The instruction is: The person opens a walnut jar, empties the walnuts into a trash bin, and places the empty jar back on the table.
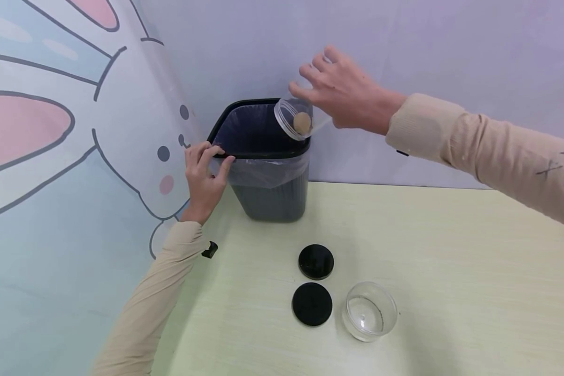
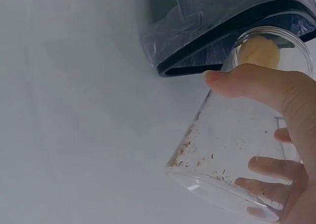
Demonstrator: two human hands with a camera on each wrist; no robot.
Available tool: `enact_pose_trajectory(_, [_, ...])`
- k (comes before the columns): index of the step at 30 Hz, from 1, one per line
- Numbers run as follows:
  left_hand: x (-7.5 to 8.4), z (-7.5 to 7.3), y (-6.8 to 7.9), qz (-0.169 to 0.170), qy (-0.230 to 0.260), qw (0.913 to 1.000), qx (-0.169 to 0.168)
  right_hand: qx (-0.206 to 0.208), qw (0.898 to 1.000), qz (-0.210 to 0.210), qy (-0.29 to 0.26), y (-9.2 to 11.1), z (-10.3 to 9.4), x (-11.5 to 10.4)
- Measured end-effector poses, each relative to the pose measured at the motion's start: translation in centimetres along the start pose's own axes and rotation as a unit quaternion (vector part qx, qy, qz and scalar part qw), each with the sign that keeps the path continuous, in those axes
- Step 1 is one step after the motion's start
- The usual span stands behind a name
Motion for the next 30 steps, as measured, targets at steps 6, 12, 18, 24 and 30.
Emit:
enact_pose_trajectory(6, [0.02, 0.01, 0.01, 0.000, 0.001, 1.0000, 0.000, -0.003, 1.000, 0.003, -0.001, -0.05, 0.04, 0.09])
enact_pose_trajectory(12, [-0.07, 0.10, 0.07, -0.002, 0.004, 1.0000, 0.001, -0.002, 1.000, 0.001, -0.002, -0.01, -0.04, 0.14])
enact_pose_trajectory(18, [-0.07, 0.19, 0.15, 0.001, 0.005, 1.0000, 0.005, 0.008, 1.000, 0.003, 0.003, 0.05, -0.21, 0.32])
enact_pose_trajectory(24, [-0.13, 0.40, 0.13, 0.003, 0.009, 0.9999, 0.008, 0.018, 1.000, 0.004, 0.000, 0.31, -0.25, 0.44])
enact_pose_trajectory(30, [-0.30, 0.54, 0.29, -0.002, 0.007, 1.0000, 0.007, 0.018, 1.000, 0.009, -0.008, 0.41, -0.23, 0.47])
Point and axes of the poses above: each hand's wrist, its own y-axis away from the middle knuckle, its own z-axis out of the palm, x = y × z, the point moved 7 cm from there along -y, towards the middle knuckle, and after that the axes turned 3 degrees about -y, right-handed, at the moved point
